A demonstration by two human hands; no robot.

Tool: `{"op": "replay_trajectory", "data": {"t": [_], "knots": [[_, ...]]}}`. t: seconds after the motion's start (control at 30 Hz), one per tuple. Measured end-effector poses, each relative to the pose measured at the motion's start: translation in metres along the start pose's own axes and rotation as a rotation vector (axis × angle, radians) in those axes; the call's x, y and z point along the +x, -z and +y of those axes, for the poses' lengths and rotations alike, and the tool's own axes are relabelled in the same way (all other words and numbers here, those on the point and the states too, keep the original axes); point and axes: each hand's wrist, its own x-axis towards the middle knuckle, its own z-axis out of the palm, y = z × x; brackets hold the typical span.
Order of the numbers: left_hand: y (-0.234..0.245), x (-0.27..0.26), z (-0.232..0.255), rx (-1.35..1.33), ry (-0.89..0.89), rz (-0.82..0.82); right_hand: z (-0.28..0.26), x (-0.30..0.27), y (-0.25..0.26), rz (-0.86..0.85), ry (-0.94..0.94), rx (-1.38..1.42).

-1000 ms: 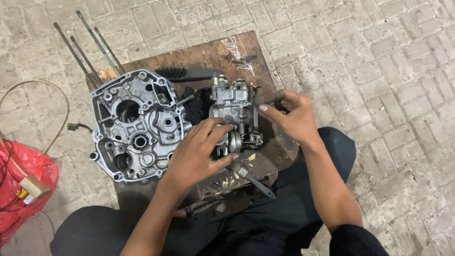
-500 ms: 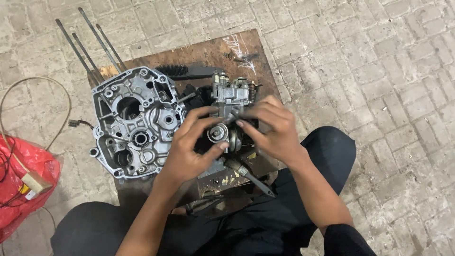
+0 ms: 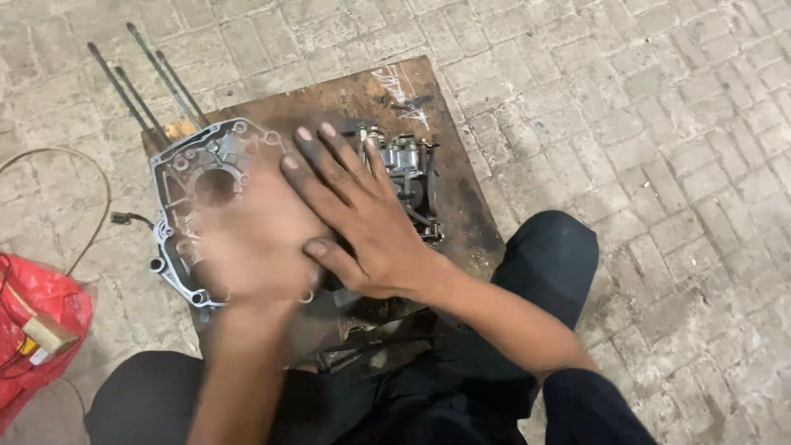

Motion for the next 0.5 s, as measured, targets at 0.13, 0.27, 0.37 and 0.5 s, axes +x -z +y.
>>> {"op": "replay_trajectory", "data": {"t": [0.13,0.27,0.37,0.5], "knots": [[-0.129,0.032,0.021,0.019,-0.8,0.589,0.014,0.022,-0.005,-0.113,-0.225,-0.057],[-0.025,0.016,0.046,-0.649,0.231,-0.349,-0.022,0.062,0.002,0.217,-0.249,0.707],[-0.054,0.028,0.024,-0.001,0.073,-0.264,-0.03,0.059,-0.005,0.352,-0.092,0.615],[-0.083,0.032,-0.004,1.169,-0.261,-0.055,0.037,0.064,-0.036,0.397,-0.039,0.028]]}}
